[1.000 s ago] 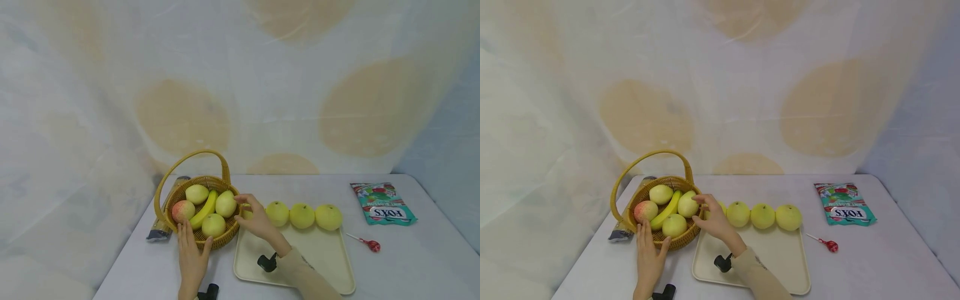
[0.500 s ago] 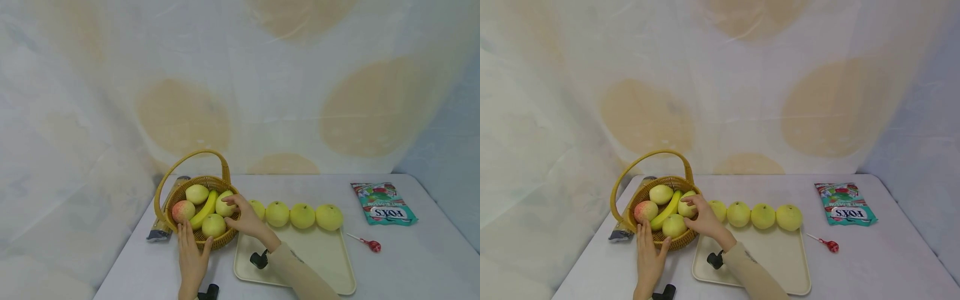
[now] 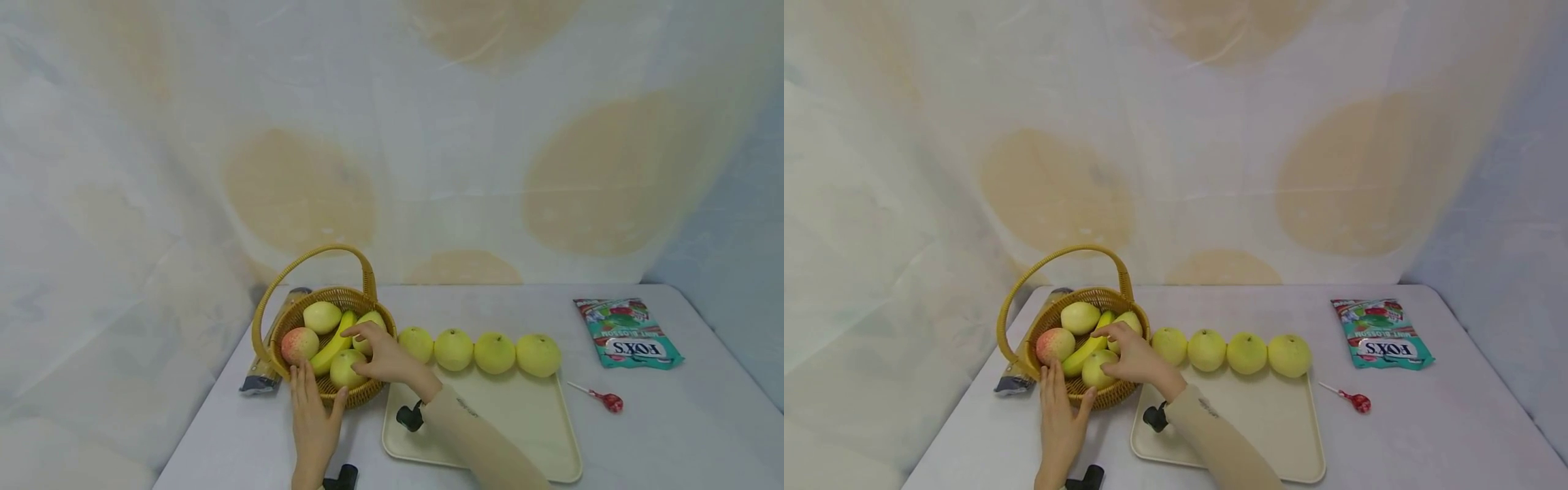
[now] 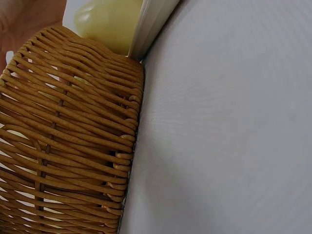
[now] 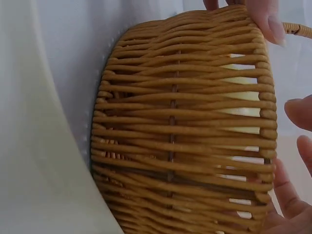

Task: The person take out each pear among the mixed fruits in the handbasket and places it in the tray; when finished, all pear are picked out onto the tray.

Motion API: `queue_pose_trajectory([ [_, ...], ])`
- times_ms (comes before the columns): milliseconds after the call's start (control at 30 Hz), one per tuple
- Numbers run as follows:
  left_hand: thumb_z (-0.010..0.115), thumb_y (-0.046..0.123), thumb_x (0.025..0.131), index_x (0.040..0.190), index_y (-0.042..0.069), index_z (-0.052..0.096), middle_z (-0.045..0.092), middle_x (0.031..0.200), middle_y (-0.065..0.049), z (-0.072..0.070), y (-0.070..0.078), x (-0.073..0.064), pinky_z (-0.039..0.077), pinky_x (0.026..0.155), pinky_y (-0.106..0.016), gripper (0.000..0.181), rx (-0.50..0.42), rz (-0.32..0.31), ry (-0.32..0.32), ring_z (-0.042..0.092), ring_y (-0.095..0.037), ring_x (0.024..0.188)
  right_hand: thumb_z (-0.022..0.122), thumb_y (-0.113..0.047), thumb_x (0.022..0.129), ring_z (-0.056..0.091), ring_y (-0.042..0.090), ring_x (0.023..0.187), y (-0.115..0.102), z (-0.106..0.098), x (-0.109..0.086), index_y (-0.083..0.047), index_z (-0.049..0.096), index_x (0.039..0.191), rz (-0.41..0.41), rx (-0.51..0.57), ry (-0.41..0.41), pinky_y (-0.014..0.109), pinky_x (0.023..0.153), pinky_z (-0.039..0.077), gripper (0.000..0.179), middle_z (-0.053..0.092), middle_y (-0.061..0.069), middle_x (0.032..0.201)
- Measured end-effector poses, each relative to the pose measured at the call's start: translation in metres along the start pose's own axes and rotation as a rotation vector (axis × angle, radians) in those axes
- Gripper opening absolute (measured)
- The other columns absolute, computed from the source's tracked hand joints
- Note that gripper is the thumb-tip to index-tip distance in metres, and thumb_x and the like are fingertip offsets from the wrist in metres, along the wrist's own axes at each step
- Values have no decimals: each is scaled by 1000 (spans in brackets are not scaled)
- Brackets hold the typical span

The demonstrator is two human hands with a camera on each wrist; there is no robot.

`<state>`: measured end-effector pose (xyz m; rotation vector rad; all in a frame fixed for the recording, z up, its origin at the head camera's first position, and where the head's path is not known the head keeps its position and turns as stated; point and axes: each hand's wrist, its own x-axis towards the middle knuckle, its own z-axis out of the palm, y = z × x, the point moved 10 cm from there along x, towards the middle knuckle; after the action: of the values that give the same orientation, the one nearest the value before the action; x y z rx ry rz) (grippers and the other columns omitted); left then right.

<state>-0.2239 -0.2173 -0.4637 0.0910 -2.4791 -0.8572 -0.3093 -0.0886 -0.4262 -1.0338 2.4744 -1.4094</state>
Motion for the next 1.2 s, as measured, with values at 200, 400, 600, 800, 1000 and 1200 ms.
queue_pose_trajectory([
  [200,68,34,90,152,-5,21,24,156,-27,0,1,0,22,112,-64,86,8,11,14,13,-45,147,69,-10,85,50,30,126,-1,11,8,-15,50,137,23,-12,-61,33,91,48,56,47,8,138],
  [400,67,35,90,152,-4,21,25,156,-27,-1,1,0,23,111,-65,86,8,15,17,14,-45,147,70,-9,85,52,30,124,0,14,14,-15,49,138,18,-4,-68,32,91,49,57,50,9,137],
  [600,67,33,90,152,-5,22,26,155,-28,-2,1,0,24,111,-65,85,14,20,27,15,-45,147,71,-10,84,54,31,121,-2,18,21,-10,51,137,-10,-35,-102,28,90,48,56,52,13,137],
  [800,67,33,91,152,-4,21,25,156,-27,-2,1,0,24,110,-65,85,11,16,19,13,-44,148,72,-14,85,54,26,120,-1,24,24,-12,52,136,16,-76,-152,28,91,49,55,52,10,137],
  [1000,68,34,90,153,-1,19,22,158,-24,0,-1,1,24,111,-65,88,18,5,4,11,-41,149,73,-17,86,51,24,126,0,28,27,-14,53,136,52,-103,-179,33,98,48,54,52,8,138],
  [1200,69,34,89,154,1,17,22,158,-24,0,0,0,25,110,-65,89,13,3,7,12,-43,148,74,-17,84,54,19,126,-1,33,27,-12,56,133,46,-155,-228,30,102,45,53,58,4,135],
])
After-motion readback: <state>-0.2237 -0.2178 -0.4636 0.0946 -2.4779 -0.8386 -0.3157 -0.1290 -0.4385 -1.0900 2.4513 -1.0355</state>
